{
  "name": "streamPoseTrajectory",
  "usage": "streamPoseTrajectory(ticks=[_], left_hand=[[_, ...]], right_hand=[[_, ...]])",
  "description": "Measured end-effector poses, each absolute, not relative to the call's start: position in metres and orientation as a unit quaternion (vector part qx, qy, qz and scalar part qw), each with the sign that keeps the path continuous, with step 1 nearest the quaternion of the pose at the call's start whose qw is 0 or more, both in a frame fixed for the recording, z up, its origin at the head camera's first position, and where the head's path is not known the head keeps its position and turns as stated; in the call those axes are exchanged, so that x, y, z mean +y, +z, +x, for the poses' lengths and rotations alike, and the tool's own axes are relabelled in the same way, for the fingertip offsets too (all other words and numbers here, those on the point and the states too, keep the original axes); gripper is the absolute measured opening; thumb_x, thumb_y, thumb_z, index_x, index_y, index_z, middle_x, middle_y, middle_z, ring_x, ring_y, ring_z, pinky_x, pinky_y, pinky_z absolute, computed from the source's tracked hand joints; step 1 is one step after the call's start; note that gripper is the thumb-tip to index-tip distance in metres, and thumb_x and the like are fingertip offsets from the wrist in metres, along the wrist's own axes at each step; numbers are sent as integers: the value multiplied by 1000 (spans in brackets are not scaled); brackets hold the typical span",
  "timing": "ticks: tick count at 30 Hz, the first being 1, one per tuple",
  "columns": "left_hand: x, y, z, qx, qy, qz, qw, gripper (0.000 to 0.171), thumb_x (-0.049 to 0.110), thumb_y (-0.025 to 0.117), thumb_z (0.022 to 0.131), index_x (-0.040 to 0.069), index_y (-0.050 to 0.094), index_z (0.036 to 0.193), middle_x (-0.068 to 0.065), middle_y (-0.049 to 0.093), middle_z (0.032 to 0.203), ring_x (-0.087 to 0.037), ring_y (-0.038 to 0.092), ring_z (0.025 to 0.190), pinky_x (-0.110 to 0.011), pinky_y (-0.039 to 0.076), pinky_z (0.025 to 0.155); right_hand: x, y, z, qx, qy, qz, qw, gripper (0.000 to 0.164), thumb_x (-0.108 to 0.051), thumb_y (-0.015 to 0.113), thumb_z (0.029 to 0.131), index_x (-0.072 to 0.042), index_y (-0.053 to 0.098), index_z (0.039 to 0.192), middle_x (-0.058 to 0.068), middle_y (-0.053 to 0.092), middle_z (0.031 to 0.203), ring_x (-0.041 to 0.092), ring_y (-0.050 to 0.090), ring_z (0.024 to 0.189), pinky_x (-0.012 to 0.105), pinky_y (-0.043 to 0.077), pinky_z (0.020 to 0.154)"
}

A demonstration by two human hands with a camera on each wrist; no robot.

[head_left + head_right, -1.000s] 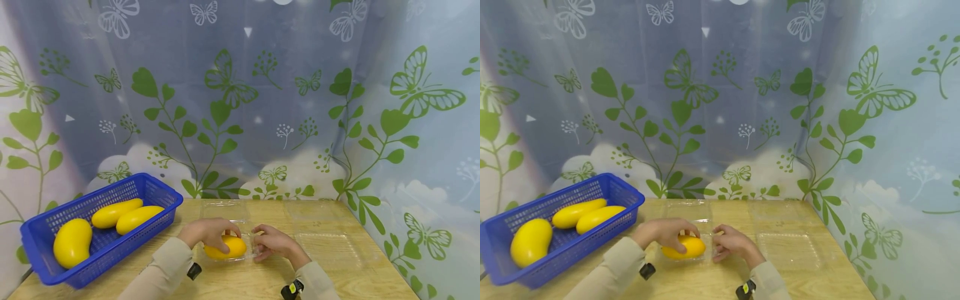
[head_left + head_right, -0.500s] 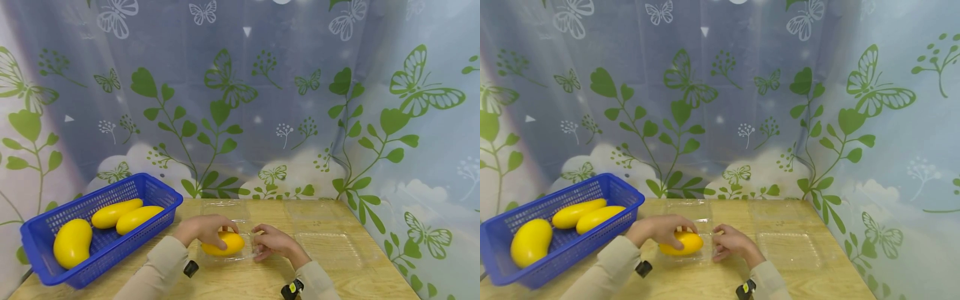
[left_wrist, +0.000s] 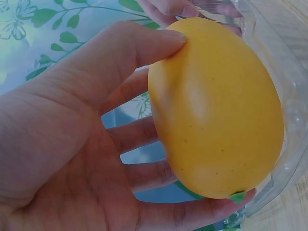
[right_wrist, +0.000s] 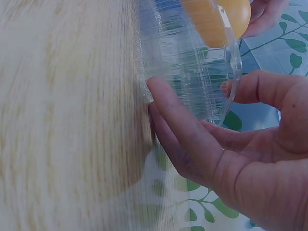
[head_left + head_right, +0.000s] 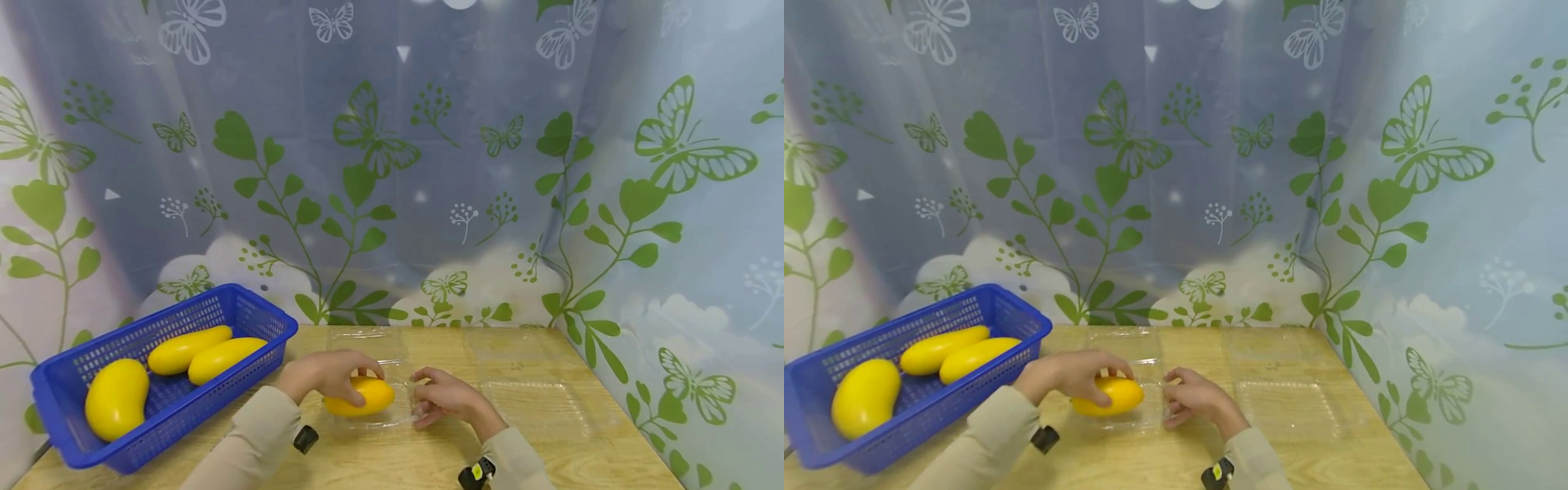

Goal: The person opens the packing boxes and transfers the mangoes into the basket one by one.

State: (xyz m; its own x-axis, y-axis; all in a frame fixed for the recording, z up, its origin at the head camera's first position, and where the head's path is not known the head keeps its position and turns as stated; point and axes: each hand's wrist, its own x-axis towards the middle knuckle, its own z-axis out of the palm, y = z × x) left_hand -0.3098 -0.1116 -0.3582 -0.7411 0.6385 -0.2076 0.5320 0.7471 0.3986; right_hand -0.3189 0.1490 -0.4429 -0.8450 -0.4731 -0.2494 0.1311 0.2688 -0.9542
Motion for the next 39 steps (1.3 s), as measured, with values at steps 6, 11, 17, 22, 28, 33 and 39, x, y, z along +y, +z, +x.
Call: streamPoseTrajectory(ticks=[6,11,17,22,28,33,39], left_hand=[[-114,-355,-309,919,161,321,164,48,19,82,87,22,67,132,-4,68,119,-17,61,106,-43,53,97],[-116,-354,-311,918,160,324,161,47,20,82,87,23,67,131,-3,68,118,-17,61,104,-43,53,97],[-119,-352,-311,918,165,324,159,47,19,82,87,23,67,132,-4,68,119,-18,61,105,-45,53,98],[-121,-349,-309,920,167,320,154,46,18,82,87,22,67,131,-4,68,119,-19,61,107,-45,53,98],[-126,-345,-307,919,176,318,154,45,17,81,88,21,67,131,-6,68,122,-22,62,111,-46,53,100],[-129,-345,-308,919,177,318,148,46,17,82,88,20,67,132,-5,68,121,-21,62,108,-46,54,98],[-132,-344,-309,918,186,320,144,46,17,82,87,19,67,131,-5,67,118,-19,61,104,-46,55,95]], right_hand=[[149,-442,-319,756,-591,-114,256,58,-8,51,96,10,34,148,3,47,77,12,47,62,45,65,79],[149,-443,-319,756,-592,-116,256,58,-8,52,96,11,34,148,3,48,78,12,47,63,45,65,79],[149,-443,-319,755,-594,-115,252,58,-7,52,95,11,34,148,3,47,78,11,46,63,45,65,79],[148,-443,-318,756,-594,-115,249,59,-7,52,95,11,35,147,3,47,77,11,47,63,45,65,78],[148,-443,-319,755,-595,-119,250,59,-8,52,95,11,34,148,3,47,78,11,48,64,45,65,79],[149,-443,-319,754,-595,-122,248,59,-7,51,95,12,34,148,3,47,77,11,48,64,45,65,79],[149,-443,-318,755,-594,-121,249,58,-7,50,96,12,34,148,2,46,76,11,47,64,44,65,79]])
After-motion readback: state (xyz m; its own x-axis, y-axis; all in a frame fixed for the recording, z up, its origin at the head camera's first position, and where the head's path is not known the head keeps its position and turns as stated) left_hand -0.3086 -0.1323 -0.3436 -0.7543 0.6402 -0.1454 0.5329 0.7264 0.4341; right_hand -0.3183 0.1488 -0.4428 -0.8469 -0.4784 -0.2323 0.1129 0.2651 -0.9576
